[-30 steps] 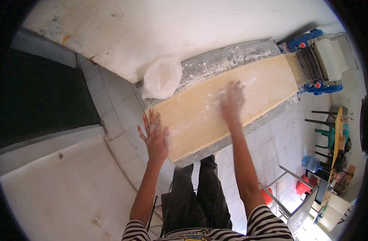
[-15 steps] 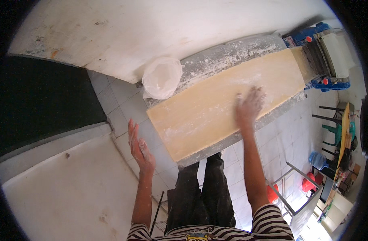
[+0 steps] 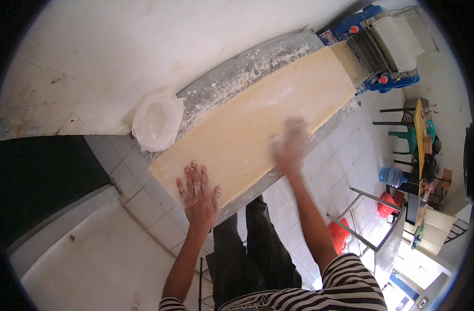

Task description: The person feeds a sheet of dough through a dough sheeter multiple times, dusting it with flour between passes. Then the person uses a round metal cutter to cut circular pieces from the sheet on a stainless steel table.

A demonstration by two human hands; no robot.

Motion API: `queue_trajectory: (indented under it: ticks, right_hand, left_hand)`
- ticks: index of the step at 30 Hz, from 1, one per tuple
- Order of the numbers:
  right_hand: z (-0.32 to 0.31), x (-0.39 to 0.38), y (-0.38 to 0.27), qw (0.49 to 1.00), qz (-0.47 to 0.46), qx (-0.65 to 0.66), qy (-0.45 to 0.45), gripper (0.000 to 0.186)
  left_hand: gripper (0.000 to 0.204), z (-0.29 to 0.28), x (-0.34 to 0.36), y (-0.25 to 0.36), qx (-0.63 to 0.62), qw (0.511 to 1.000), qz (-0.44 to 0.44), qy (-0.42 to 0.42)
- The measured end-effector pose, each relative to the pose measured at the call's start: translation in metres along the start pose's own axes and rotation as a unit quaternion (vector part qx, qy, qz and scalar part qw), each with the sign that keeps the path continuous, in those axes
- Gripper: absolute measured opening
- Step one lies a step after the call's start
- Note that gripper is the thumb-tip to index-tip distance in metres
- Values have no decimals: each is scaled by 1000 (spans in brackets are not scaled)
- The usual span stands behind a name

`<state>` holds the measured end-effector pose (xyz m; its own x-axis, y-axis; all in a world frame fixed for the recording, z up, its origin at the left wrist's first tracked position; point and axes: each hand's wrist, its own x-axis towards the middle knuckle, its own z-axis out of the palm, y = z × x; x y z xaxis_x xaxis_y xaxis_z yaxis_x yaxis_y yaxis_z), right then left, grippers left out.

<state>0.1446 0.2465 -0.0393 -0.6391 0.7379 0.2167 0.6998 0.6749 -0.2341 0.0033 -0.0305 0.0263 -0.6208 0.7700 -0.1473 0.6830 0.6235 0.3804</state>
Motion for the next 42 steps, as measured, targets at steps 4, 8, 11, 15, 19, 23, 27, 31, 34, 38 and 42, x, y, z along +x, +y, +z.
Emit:
queue_trajectory:
  ticks: [4, 8, 11, 15, 19, 23, 27, 31, 34, 38, 42]
  right_hand:
    - [2, 76, 86, 983, 158, -76, 55, 76]
    - [28, 79, -15, 999, 1, 17, 43, 76]
    - [32, 34, -113, 968, -172, 169, -69, 78]
    - [32, 36, -126, 916, -339, 171, -132, 82]
    - [54, 147, -21, 986, -103, 2, -130, 83]
    - [65, 254, 86, 996, 41, -55, 63, 84]
    - [63, 283, 68, 994, -76, 73, 9, 80]
    - [10, 224, 79, 944, -270, 161, -97, 69]
    - [-37, 228, 180, 949, -193, 89, -233, 73]
    - [-39, 314, 279, 997, -57, -24, -45, 75]
    - [-6, 343, 254, 982, -148, 96, -62, 75]
  left_hand:
    - [74, 5, 0, 0, 39, 999, 13, -19]
    - [75, 7, 3, 4, 48, 998, -9, -35]
    - [75, 9, 3, 7, 66, 997, -17, -26]
    - [75, 10, 3, 7, 58, 998, -19, -20]
    - [76, 12, 5, 15, 58, 998, -29, -12]
    - [76, 24, 29, 48, 22, 998, -55, 8]
    - [78, 44, 79, 107, 11, 999, -48, 18]
    - [79, 67, 144, 175, 18, 998, -56, 38]
    - [79, 84, 191, 221, 23, 997, -65, 18]
    - [80, 104, 244, 283, 31, 999, -9, -4]
    - [81, 118, 296, 334, 27, 999, 22, -5]
